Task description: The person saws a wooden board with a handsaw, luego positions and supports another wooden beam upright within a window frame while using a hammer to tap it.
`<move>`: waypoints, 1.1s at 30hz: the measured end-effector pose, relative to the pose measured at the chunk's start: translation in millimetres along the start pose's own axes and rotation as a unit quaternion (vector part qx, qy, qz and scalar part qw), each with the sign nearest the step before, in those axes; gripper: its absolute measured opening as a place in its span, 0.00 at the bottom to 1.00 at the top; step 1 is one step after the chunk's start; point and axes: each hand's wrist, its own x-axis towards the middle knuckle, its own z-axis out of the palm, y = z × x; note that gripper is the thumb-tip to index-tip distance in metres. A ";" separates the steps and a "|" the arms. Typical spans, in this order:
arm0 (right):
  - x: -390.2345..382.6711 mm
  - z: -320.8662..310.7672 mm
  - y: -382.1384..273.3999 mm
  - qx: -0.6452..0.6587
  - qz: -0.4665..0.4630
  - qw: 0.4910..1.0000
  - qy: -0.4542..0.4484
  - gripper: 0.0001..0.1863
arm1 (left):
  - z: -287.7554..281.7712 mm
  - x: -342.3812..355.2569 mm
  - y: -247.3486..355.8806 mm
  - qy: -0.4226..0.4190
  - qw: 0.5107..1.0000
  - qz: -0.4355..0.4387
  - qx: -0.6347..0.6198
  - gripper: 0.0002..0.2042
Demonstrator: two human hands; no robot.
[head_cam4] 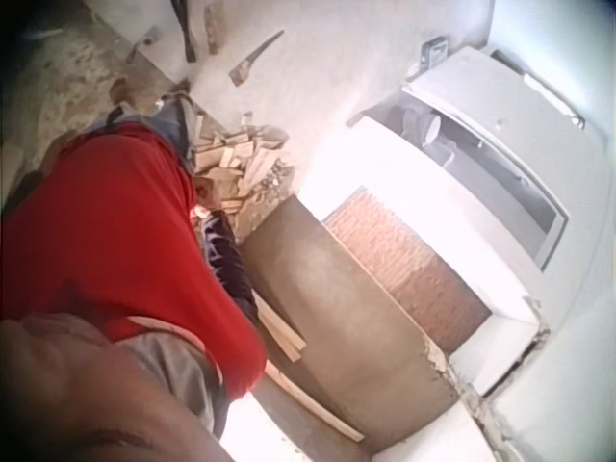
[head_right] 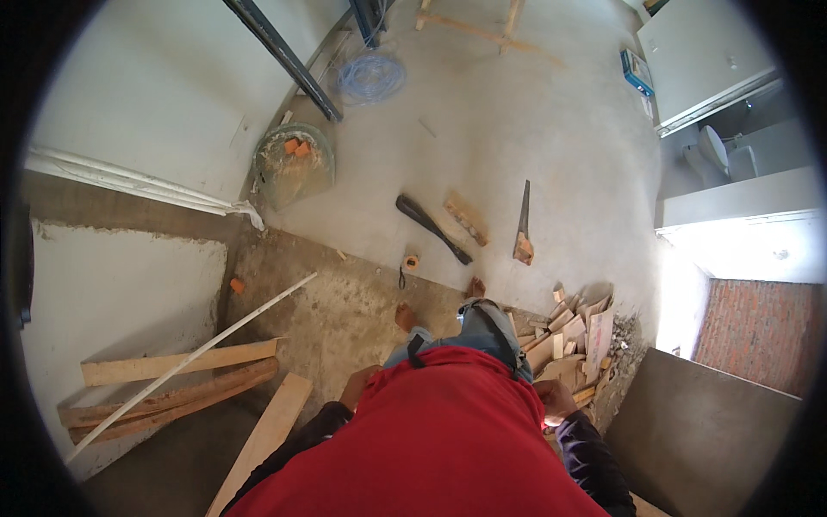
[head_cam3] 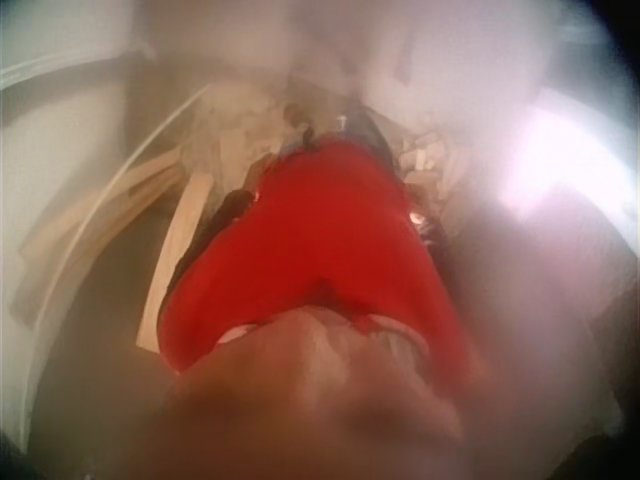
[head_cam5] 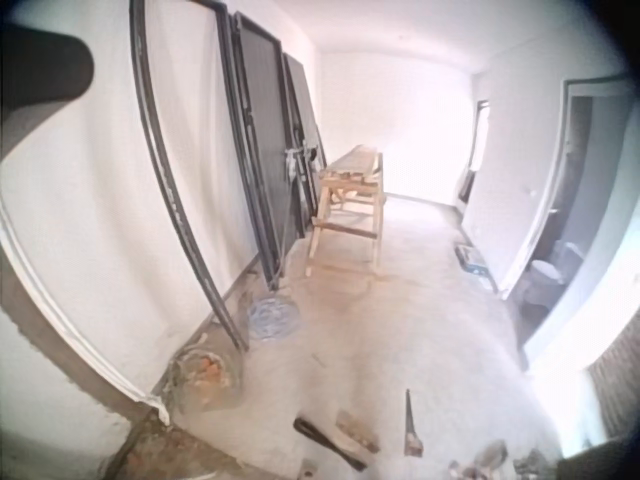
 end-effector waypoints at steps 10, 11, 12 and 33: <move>98.9 -86.7 -46.1 -0.064 -0.081 0.992 -0.072 0.12 | 94.6 79.2 33.0 -0.074 0.864 0.195 0.459 0.17; 109.7 -106.7 -47.4 -0.067 -0.088 0.991 -0.071 0.12 | 124.0 77.7 46.4 -0.071 0.823 0.153 0.542 0.19; 126.9 -121.4 -40.6 -0.104 -0.124 0.984 -0.072 0.12 | 137.6 82.2 49.5 -0.063 0.822 0.156 0.544 0.19; 183.0 -332.4 -174.4 -0.086 -0.044 0.948 -0.303 0.10 | 373.4 89.7 42.7 0.003 0.956 0.081 0.282 0.11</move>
